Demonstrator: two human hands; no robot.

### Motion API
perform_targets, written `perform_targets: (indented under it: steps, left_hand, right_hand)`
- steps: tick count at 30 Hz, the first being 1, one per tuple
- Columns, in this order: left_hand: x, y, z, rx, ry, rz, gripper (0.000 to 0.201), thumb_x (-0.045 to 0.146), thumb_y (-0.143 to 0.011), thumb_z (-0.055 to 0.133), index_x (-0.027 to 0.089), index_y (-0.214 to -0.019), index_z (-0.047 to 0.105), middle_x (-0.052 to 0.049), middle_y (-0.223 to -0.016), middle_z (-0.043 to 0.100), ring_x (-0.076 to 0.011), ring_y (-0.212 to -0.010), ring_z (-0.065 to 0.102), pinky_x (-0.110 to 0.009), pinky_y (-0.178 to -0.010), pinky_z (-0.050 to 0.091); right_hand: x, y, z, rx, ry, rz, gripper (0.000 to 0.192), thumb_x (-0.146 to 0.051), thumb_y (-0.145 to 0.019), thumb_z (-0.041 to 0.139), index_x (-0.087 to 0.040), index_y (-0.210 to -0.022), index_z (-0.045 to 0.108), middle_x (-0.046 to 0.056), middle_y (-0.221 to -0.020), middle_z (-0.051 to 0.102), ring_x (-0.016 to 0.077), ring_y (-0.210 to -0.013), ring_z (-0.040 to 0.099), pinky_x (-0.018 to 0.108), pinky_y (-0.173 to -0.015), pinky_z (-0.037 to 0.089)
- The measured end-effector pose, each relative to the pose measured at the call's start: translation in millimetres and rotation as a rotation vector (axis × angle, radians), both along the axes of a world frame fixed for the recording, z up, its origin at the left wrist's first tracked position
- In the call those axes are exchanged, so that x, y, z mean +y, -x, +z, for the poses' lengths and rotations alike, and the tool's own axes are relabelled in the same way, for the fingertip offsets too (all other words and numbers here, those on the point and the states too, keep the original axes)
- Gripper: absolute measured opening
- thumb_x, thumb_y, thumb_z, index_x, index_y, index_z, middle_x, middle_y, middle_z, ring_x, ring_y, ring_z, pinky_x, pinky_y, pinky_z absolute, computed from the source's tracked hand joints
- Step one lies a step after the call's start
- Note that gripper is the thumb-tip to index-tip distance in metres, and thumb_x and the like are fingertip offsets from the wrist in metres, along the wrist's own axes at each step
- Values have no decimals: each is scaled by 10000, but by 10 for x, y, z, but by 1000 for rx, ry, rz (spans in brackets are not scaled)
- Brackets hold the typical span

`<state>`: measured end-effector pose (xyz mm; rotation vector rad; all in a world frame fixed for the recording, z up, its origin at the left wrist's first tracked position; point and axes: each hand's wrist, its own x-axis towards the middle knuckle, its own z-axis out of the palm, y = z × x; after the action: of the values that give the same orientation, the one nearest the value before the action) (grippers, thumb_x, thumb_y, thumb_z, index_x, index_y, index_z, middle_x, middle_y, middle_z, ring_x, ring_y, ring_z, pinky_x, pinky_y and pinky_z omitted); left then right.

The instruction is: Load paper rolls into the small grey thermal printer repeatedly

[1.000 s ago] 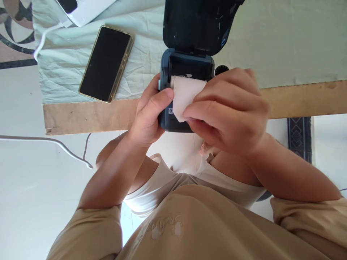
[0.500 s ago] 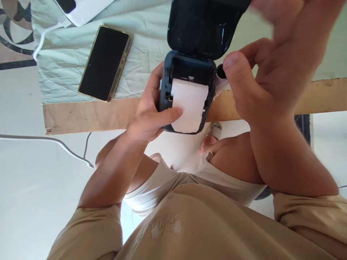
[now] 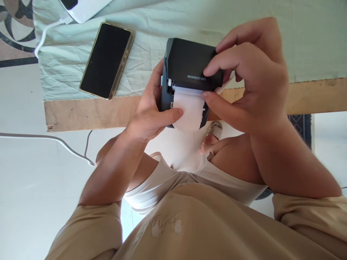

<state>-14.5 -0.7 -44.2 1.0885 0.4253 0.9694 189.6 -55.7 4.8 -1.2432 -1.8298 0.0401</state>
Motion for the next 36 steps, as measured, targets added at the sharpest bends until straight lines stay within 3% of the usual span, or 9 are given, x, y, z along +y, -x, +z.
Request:
perform_targets:
  steps: [3,7,12,18,21,25,30,32,36]
  left_hand:
    - [3,3,32,0,7,-2,401,208,-778,706,231,-1176,667,-16,-862,614,-215,-913,713,-291,-741,605]
    - [24,24,70,82,13,-19,601,172,-713,778,276,-1289,642,14,-875,609,-166,-782,663,-310,-776,624]
    - [32,16,31,-43,-14,-58,470,165,-762,691,246,-1225,675,8,-908,614,-119,-672,597,-299,-748,629]
    - [17,-13,4,-40,26,-60,604,104,-744,733,274,-1313,621,14,-997,659,-129,-742,671,-276,-732,631]
    - [34,24,45,-38,22,-78,514,210,-783,764,272,-1277,638,-4,-1013,673,-176,-872,712,-287,-738,620]
    - [58,80,122,43,54,-98,483,471,-829,824,294,-1250,667,-71,-1174,709,-313,-1173,716,-365,-806,623]
    - [-74,-80,197,165,79,26,330,511,-885,780,249,-1080,730,-74,-954,681,-288,-859,736,-385,-671,558]
    - [-141,-195,255,131,117,231,429,641,-922,665,236,-1058,703,-68,-830,635,-307,-840,732,-417,-689,571]
    - [-162,-331,427,207,209,169,694,782,-897,629,265,-1361,631,-100,-951,700,-382,-1077,734,-494,-842,617]
  right_hand:
    - [-6,1,-19,16,25,24,219,-323,-853,643,-273,-1052,718,71,-1214,666,166,-901,623,339,-718,553]
    - [-5,-15,-35,-3,11,63,235,-309,-866,642,-248,-1077,727,90,-1215,649,174,-938,626,341,-734,564]
    - [-27,-22,-31,-17,47,79,243,-278,-881,633,-231,-1097,734,98,-1243,641,164,-967,636,324,-749,579]
    - [-28,-23,-38,-9,42,96,230,-274,-879,619,-243,-1075,736,86,-1225,639,163,-998,656,325,-764,591]
    - [-28,-23,-31,-1,44,98,208,-304,-902,619,-256,-1060,744,73,-1207,646,155,-951,642,329,-748,584]
    - [-47,9,-11,-27,-21,69,179,-308,-945,626,-288,-1041,776,58,-1167,671,167,-1032,656,327,-799,555]
    - [-99,69,66,-82,-10,78,225,-321,-977,591,-211,-1079,759,130,-1203,649,219,-1171,659,348,-840,556]
    - [-123,79,102,-83,58,51,323,-379,-997,552,-150,-1136,733,186,-1240,632,247,-1220,652,374,-881,574]
    - [-148,77,118,-115,148,-27,450,-498,-997,532,-141,-1214,699,209,-1281,629,261,-1261,603,377,-917,578]
